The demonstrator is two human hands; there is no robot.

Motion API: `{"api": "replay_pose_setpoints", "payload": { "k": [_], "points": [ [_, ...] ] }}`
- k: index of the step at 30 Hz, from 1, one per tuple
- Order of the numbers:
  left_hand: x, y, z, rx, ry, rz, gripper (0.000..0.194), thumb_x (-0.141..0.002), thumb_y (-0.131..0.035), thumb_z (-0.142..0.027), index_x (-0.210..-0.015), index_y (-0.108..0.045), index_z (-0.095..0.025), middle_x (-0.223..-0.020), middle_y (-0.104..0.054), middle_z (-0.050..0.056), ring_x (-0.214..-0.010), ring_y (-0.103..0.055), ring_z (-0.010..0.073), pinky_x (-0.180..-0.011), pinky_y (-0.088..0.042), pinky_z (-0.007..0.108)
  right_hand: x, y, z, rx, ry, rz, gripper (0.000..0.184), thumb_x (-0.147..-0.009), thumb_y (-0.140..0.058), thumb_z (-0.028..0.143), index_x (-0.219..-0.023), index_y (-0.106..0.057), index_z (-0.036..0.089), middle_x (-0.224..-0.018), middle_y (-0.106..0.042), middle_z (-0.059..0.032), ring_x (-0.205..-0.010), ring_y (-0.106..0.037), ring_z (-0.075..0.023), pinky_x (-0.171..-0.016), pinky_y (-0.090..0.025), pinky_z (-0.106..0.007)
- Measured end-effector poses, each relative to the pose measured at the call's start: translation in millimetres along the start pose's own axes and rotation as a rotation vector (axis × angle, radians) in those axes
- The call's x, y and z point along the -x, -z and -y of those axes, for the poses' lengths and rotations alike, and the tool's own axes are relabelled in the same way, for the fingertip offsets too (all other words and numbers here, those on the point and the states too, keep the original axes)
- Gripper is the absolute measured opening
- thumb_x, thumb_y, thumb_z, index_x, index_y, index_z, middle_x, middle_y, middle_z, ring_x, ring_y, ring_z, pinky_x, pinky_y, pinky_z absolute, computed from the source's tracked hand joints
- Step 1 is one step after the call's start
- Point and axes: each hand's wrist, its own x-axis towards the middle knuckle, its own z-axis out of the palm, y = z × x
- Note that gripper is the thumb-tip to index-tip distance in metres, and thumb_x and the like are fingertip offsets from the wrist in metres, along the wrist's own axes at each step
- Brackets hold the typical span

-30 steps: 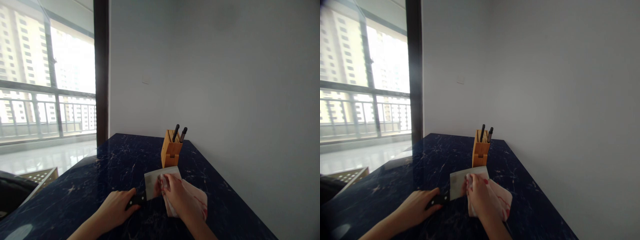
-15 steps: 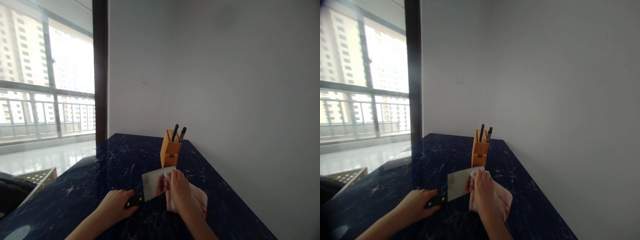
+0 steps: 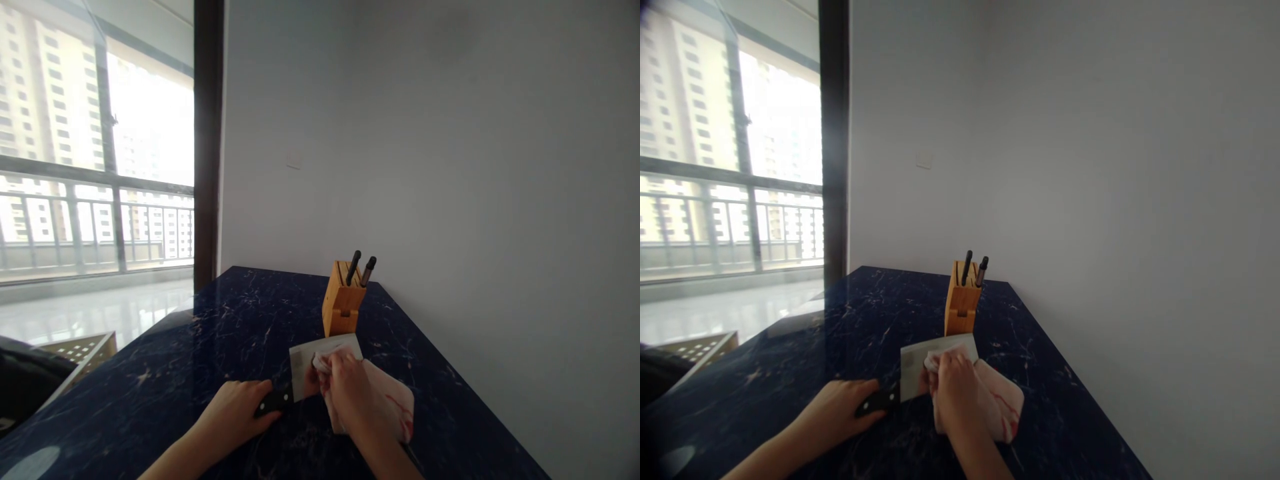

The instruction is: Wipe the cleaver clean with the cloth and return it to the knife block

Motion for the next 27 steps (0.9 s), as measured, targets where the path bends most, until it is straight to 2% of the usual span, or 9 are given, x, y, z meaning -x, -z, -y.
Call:
{"api": "replay_pose_setpoints", "payload": {
  "k": [3,6,9,12,17,23,27],
  "points": [
    [-0.2,-3.0,0.0,0.008,-0.023,-0.011,0.026,-0.082,-0.043,-0.044,-0.085,-0.059,-0.023,-0.08,-0.07,0.002,-0.075,-0.066,0.0246,-0.06,-0.044,0.029,0.1,-1.7,-5.2,0.055,0.04,-0.074,0.014,-0.08,-0.046,0.019,-0.09,-0.056,0.02,-0.093,-0.059,-0.0055,-0.092,-0.051,-0.0213,-0.078,-0.034,-0.032],
    [-1.2,-3.0,-1.5,0.017,-0.041,-0.019,0.023,-0.082,-0.043,-0.041,-0.084,-0.058,-0.023,-0.08,-0.069,0.001,-0.074,-0.066,0.0235,-0.059,-0.044,0.028,-1.5,-0.4,-19.8,0.12,-0.005,-0.147,0.02,-0.079,-0.044,0.014,-0.095,-0.054,0.019,-0.091,-0.06,-0.0059,-0.088,-0.052,-0.0218,-0.076,-0.031,-0.035],
    [-2.3,-2.0,-3.7,0.019,-0.057,-0.034,0.02,-0.082,-0.045,-0.039,-0.083,-0.057,-0.023,-0.08,-0.069,0.0,-0.074,-0.066,0.0228,-0.06,-0.043,0.028,-2.6,-0.1,-28.4,0.089,-0.031,-0.201,0.026,-0.078,-0.044,0.011,-0.103,-0.051,0.016,-0.089,-0.06,-0.0061,-0.085,-0.053,-0.0212,-0.076,-0.03,-0.035],
    [-3.0,-1.8,-3.9,0.023,-0.071,-0.038,0.02,-0.082,-0.045,-0.039,-0.086,-0.057,-0.023,-0.081,-0.068,0.001,-0.076,-0.066,0.0225,-0.061,-0.043,0.027,-3.1,-3.6,-21.5,0.039,-0.011,-0.202,0.032,-0.079,-0.041,0.008,-0.108,-0.05,0.015,-0.094,-0.061,-0.0067,-0.089,-0.053,-0.0214,-0.078,-0.03,-0.035],
    [-2.6,-2.5,-1.4,0.006,-0.074,-0.027,0.023,-0.082,-0.044,-0.04,-0.085,-0.057,-0.022,-0.08,-0.068,0.001,-0.076,-0.065,0.0217,-0.062,-0.042,0.026,-3.5,-4.5,-0.8,-0.033,0.111,-0.15,0.028,-0.08,-0.044,0.01,-0.103,-0.054,0.023,-0.095,-0.063,-0.0014,-0.091,-0.053,-0.0196,-0.079,-0.03,-0.034],
    [-2.4,-2.4,-7.6,-0.001,-0.129,-0.018,0.024,-0.083,-0.044,-0.042,-0.087,-0.057,-0.021,-0.082,-0.067,0.001,-0.075,-0.065,0.0206,-0.062,-0.042,0.026,-4.4,11.1,-14.4,-0.008,0.076,-0.25,0.032,-0.081,-0.042,0.013,-0.11,-0.053,0.02,-0.102,-0.061,-0.0065,-0.094,-0.052,-0.023,-0.081,-0.033,-0.037],
    [-2.6,-3.8,-12.2,-0.015,-0.146,-0.025,0.025,-0.083,-0.044,-0.043,-0.084,-0.056,-0.021,-0.079,-0.067,0.001,-0.071,-0.065,0.0211,-0.059,-0.042,0.026,-4.3,6.4,-15.2,-0.052,0.132,-0.26,0.035,-0.079,-0.043,0.013,-0.11,-0.054,0.023,-0.104,-0.06,-0.0039,-0.096,-0.051,-0.0212,-0.084,-0.036,-0.035]
  ]
}}
